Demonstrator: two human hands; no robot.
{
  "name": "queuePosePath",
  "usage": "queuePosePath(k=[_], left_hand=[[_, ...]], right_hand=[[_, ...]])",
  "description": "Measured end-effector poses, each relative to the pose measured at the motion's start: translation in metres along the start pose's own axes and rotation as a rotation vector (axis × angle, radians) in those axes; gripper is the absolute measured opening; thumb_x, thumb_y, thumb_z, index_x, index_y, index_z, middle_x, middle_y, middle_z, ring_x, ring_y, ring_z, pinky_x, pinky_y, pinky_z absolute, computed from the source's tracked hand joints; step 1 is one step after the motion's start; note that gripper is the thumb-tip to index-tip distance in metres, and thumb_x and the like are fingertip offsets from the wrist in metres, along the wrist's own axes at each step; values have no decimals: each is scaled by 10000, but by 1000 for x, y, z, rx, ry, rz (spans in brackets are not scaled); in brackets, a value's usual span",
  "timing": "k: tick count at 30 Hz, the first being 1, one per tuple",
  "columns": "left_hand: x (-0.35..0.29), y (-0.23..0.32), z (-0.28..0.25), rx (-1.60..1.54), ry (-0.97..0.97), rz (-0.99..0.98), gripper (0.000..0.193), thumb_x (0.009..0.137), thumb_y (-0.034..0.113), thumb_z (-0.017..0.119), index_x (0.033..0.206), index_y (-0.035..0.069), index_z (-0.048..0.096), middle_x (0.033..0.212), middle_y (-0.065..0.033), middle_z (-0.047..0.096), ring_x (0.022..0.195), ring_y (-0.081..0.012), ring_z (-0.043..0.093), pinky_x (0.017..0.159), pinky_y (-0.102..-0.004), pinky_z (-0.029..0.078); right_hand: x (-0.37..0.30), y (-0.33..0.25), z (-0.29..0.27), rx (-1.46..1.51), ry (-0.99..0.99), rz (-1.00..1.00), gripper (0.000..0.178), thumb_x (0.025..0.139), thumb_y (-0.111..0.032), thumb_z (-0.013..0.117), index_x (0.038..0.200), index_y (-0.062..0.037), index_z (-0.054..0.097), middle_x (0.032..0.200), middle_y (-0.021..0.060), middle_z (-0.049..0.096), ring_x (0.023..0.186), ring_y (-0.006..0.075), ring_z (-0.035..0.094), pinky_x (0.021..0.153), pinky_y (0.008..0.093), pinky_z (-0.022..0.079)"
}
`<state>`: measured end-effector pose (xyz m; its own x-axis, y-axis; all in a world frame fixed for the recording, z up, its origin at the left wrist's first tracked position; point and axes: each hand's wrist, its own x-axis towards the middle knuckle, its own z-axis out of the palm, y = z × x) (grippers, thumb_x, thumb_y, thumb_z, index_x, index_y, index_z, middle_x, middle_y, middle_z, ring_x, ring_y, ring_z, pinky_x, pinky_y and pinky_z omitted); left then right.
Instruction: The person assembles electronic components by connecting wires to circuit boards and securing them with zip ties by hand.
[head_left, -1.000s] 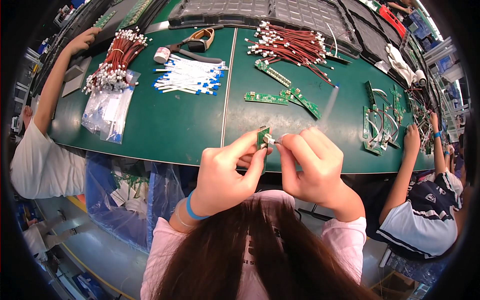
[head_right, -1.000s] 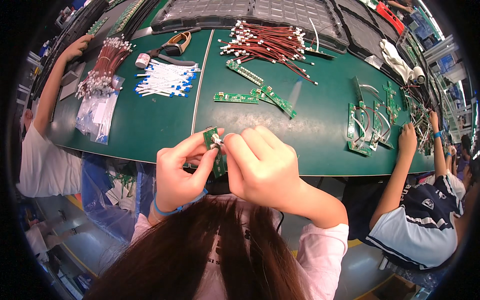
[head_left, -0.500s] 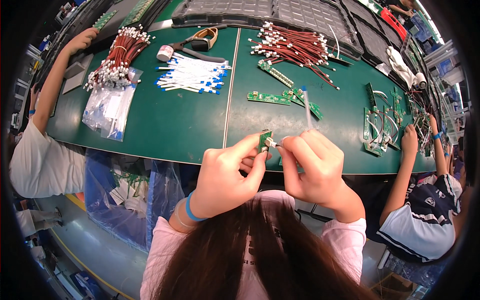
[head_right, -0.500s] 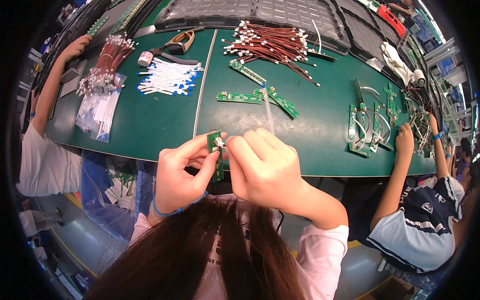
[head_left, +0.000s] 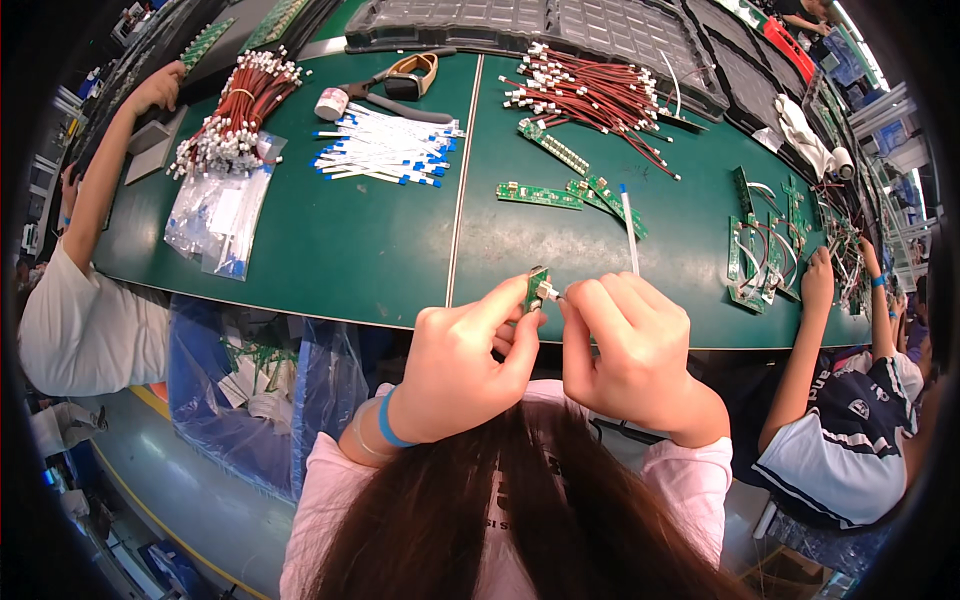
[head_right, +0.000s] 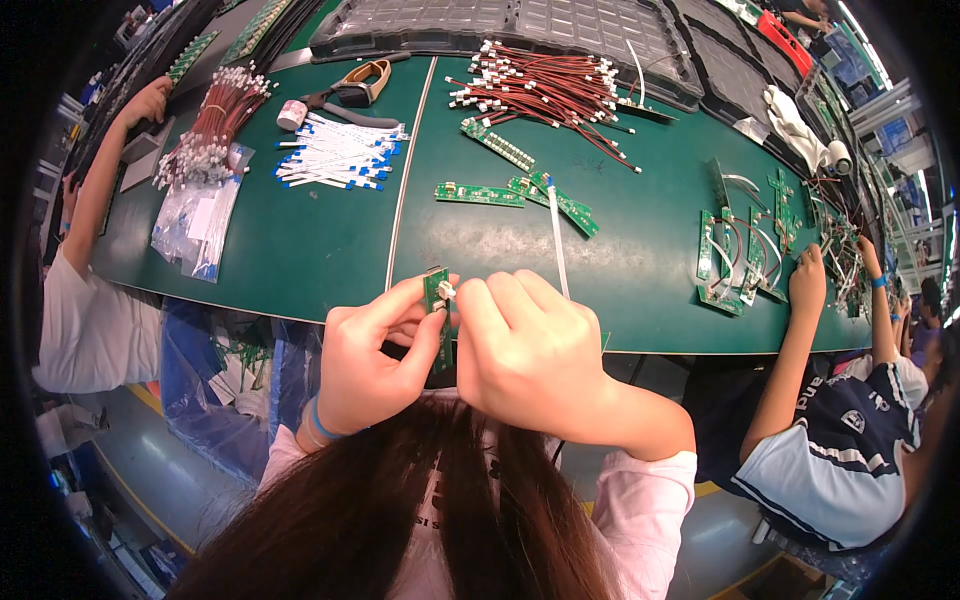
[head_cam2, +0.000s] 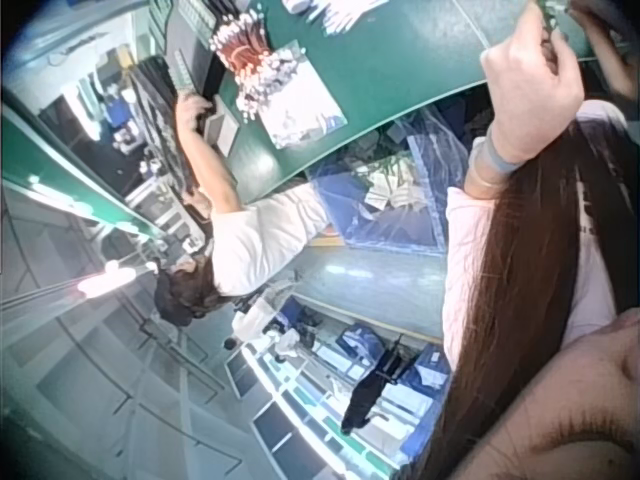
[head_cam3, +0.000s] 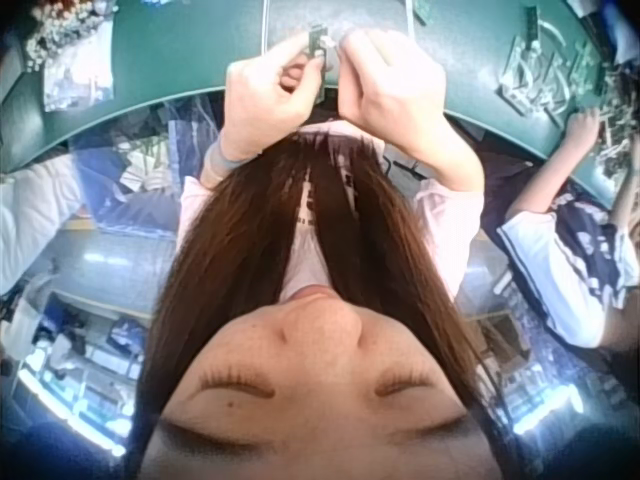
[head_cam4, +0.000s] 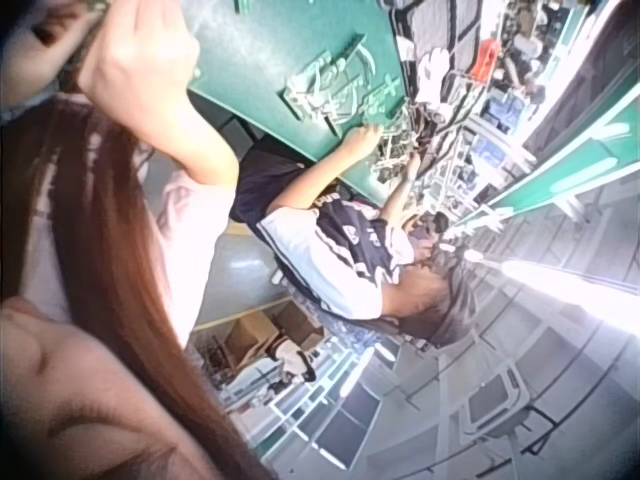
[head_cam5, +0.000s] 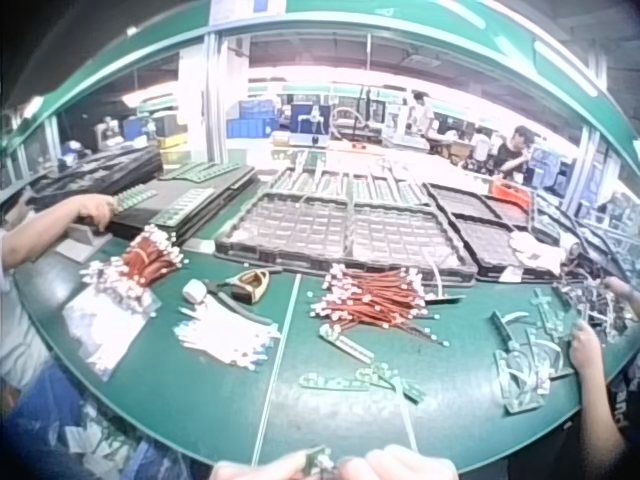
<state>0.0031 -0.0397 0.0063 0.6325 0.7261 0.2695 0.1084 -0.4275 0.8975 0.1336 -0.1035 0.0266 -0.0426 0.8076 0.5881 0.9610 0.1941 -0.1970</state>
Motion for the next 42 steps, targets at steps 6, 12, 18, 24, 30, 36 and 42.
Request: queuePosePath(k=[6, 12, 18, 24, 30, 36, 42], left_hand=[[-2, -1, 0, 95, 18, 83, 258, 679, -20, 577, 931, -60, 544, 556, -125, 553, 446, -188, 570, 407, -260, 427], [-3, -1, -4, 8, 37, 81, 246, 682, -16, 569, 921, -72, 550, 595, -150, 559, 450, -232, 550, 406, -281, 414], [-3, 2, -7, 108, -23, 149, 244, 689, -5, 561, 925, -66, 548, 616, -161, 562, 480, -257, 552, 419, -294, 415], [7, -8, -4, -194, -122, -172, 239, 739, 9, 543, 968, -58, 526, 630, -108, 584, 486, -138, 559, 423, -242, 407], [21, -20, -6, -735, -164, -485, 270, 784, 3, 505, 1047, -57, 492, 779, -44, 582, 661, -51, 533, 559, -190, 469], [15, -22, -7, -727, -168, -483, 254, 771, -29, 483, 1022, -68, 492, 751, -32, 562, 648, -54, 532, 559, -198, 476], [13, -20, -5, -644, -156, -457, 142, 768, -27, 481, 904, -66, 495, 674, -6, 522, 612, -32, 506, 528, -189, 457]], right_hand=[[0, -2, 0, 44, -18, 17, 137, 549, 15, 534, 616, -43, 430, 528, 37, 365, 446, 163, 397, 363, 269, 331], [6, -4, -7, 154, -74, 23, 143, 562, 62, 541, 656, -19, 471, 530, 62, 405, 448, 203, 425, 400, 290, 348], [7, -1, -8, 245, -139, 43, 145, 567, 71, 537, 673, -11, 479, 534, 76, 426, 456, 228, 441, 422, 308, 364], [12, 10, 0, 209, -147, 75, 158, 571, 34, 557, 698, -28, 487, 578, 74, 436, 534, 237, 467, 474, 321, 396], [6, 18, 15, -170, 150, -163, 226, 587, -90, 602, 812, -87, 572, 758, 1, 531, 680, 144, 506, 622, 290, 356], [0, 18, 26, -100, 56, -221, 199, 574, -94, 599, 764, -44, 569, 735, 15, 535, 657, 154, 518, 577, 286, 382], [1, 17, 27, -123, 90, -224, 157, 553, -92, 595, 701, -45, 567, 685, 13, 519, 622, 141, 509, 523, 268, 359]])
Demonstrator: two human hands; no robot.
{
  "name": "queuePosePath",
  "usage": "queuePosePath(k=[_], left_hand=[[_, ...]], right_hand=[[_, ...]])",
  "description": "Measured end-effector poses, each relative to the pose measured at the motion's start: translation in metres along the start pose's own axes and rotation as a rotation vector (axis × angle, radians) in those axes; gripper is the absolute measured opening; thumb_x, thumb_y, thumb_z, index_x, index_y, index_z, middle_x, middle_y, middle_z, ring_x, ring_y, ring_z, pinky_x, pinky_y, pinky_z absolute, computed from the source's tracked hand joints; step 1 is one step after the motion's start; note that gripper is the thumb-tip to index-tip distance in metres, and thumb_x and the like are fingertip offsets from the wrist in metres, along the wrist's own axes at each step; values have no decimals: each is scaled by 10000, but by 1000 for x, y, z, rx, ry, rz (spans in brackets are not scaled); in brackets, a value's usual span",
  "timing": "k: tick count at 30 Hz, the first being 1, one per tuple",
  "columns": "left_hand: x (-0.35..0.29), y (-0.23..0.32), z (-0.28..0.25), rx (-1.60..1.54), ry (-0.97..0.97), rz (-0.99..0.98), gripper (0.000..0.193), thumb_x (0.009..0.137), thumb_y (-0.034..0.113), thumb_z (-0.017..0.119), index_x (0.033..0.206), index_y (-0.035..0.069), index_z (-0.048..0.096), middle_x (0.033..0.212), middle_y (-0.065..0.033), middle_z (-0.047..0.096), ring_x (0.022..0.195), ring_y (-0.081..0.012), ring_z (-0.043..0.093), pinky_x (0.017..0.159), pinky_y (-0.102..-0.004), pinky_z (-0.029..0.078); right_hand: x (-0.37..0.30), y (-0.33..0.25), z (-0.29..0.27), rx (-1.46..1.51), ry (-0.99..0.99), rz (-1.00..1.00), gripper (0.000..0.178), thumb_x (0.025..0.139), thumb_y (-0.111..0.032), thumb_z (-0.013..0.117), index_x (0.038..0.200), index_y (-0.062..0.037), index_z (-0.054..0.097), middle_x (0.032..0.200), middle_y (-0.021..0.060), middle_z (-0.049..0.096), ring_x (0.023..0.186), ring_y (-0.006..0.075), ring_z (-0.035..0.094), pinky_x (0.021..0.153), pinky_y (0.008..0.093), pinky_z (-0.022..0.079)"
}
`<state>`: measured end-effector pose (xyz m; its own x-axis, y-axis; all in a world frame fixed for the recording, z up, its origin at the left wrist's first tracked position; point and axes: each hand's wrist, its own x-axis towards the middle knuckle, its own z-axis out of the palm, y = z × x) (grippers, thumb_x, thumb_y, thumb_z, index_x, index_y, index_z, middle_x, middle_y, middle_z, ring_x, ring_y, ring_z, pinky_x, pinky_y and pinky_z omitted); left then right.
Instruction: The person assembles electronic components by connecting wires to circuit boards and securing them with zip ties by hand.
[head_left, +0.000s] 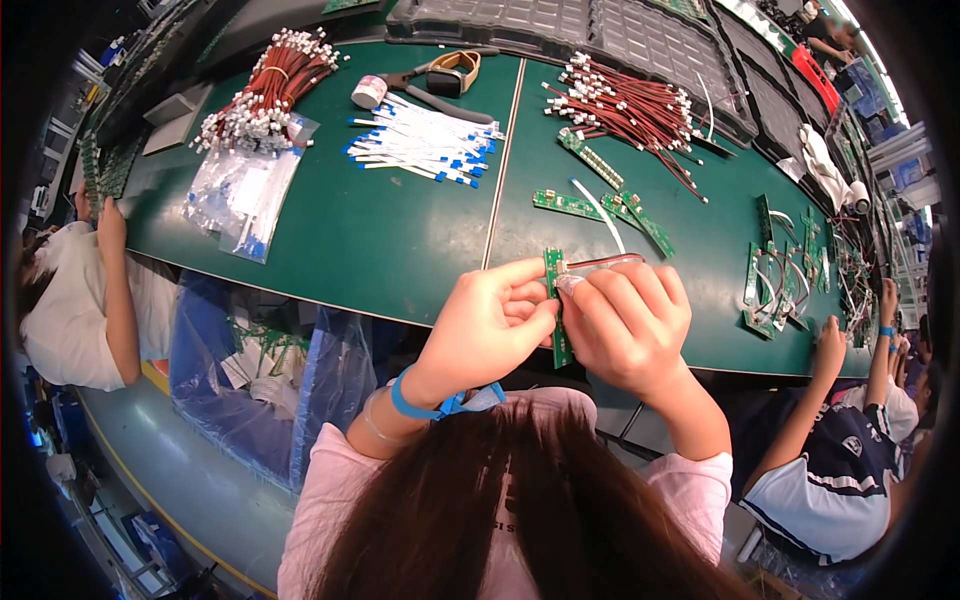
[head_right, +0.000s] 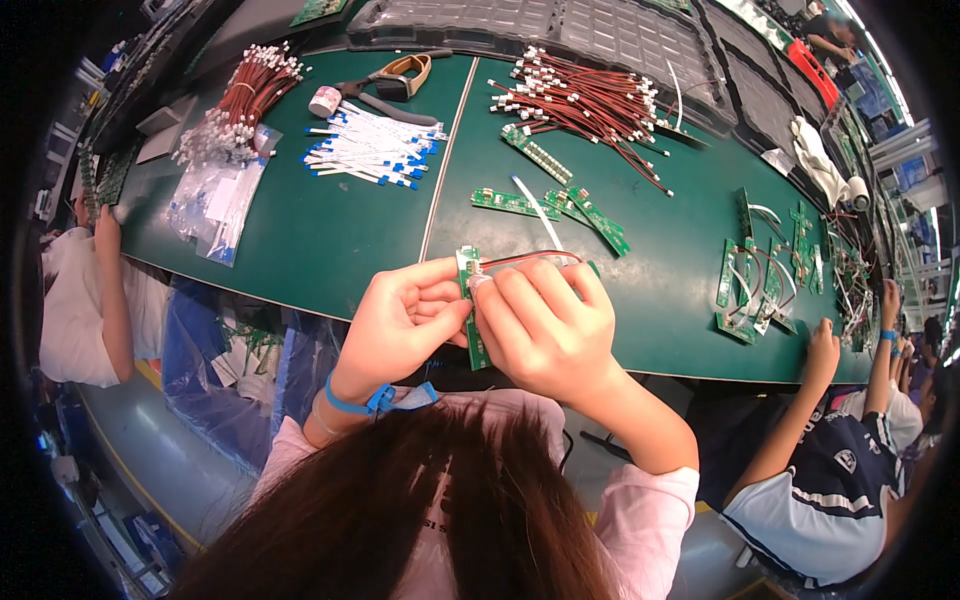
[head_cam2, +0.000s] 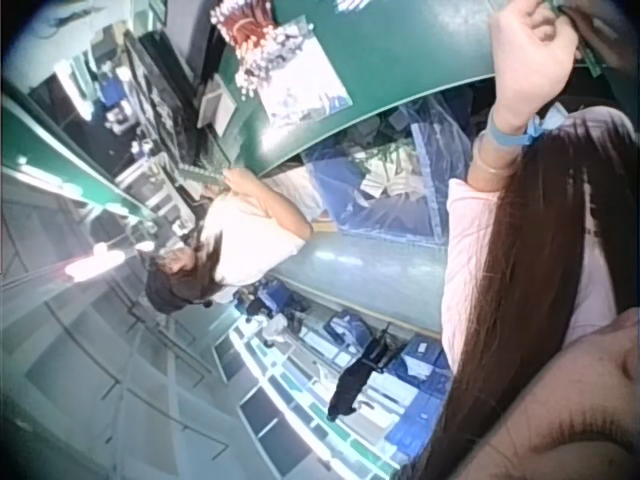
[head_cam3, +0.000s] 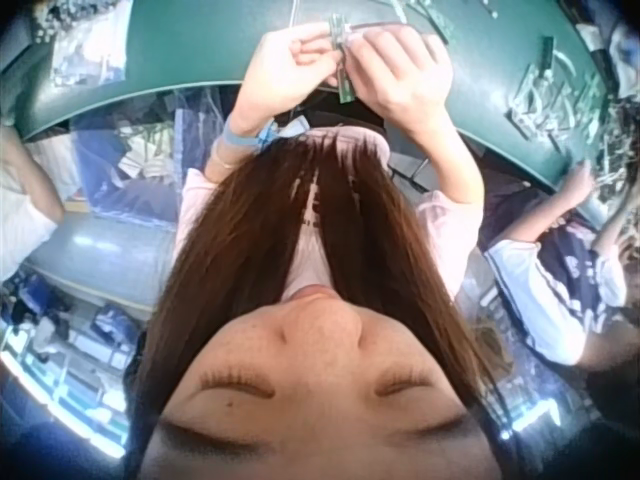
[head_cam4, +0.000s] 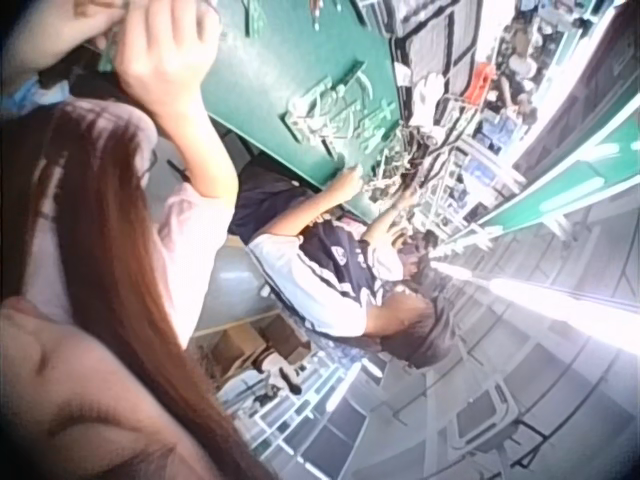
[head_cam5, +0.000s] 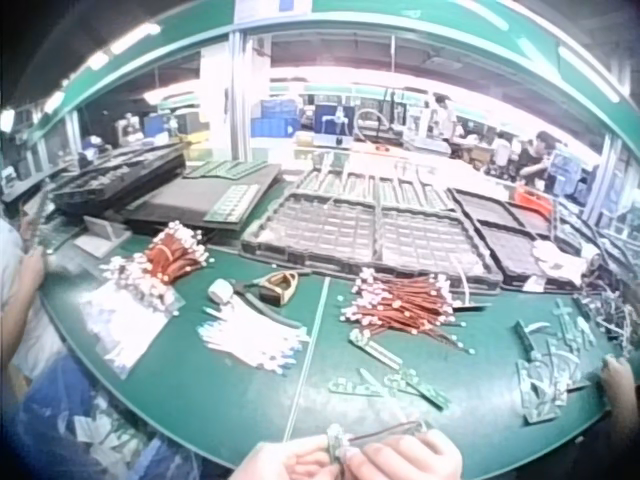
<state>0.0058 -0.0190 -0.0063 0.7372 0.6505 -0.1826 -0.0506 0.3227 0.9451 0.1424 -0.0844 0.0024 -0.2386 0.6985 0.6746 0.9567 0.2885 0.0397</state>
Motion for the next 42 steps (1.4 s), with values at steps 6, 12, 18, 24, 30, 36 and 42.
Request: queuePosePath(k=[6, 12, 18, 24, 30, 36, 42], left_hand=[[0, -1, -4, 112, -47, -26, 320, 775, -53, 475, 1093, -88, 444, 790, -42, 547, 674, -58, 537, 573, -179, 462], [-2, 3, -2, -66, -85, -48, 229, 743, -41, 472, 969, -59, 509, 776, -70, 580, 673, -62, 540, 573, -189, 449], [-6, 14, -9, -51, -171, 39, 272, 760, -48, 457, 1032, -43, 474, 842, -89, 588, 801, -121, 571, 700, -233, 454], [-16, 27, -15, -145, -382, 7, 216, 760, -52, 483, 975, -46, 492, 919, -105, 566, 817, -168, 581, 715, -246, 456], [-20, 30, -20, -133, -248, 181, 159, 768, -45, 494, 925, -47, 514, 811, -102, 582, 761, -164, 592, 682, -243, 468], [-12, 19, -39, 25, 141, 471, 177, 804, -41, 457, 977, -51, 496, 827, -107, 598, 777, -176, 593, 666, -236, 485], [-8, 22, -47, 62, 315, 408, 224, 820, -5, 464, 1033, -63, 499, 894, -138, 598, 784, -161, 593, 664, -226, 487]], right_hand=[[0, -6, 0, -42, 16, 29, 163, 547, -106, 599, 695, -49, 564, 660, -1, 503, 602, 134, 497, 493, 263, 327], [5, -1, -13, 50, -28, 80, 176, 551, -71, 622, 715, -61, 561, 674, 2, 519, 590, 149, 497, 488, 265, 326], [11, 19, -46, 281, 115, 599, 119, 690, 4, 568, 809, 2, 561, 725, 70, 566, 600, 156, 512, 538, 248, 387], [4, 64, -23, 1156, -697, 169, 226, 790, -38, 475, 1002, 27, 517, 985, 156, 545, 905, 274, 530, 784, 335, 411], [6, 31, 15, 1743, -983, -297, 270, 830, -90, 481, 1034, 87, 490, 1024, 241, 503, 938, 365, 494, 811, 390, 380], [-1, 33, 29, 2074, -1079, -24, 180, 815, -94, 493, 899, 55, 549, 831, 101, 529, 745, 207, 486, 679, 301, 384], [1, 1, 20, 1453, -62, 746, 91, 730, 23, 546, 817, 46, 554, 728, 52, 486, 678, 116, 444, 611, 221, 348]])
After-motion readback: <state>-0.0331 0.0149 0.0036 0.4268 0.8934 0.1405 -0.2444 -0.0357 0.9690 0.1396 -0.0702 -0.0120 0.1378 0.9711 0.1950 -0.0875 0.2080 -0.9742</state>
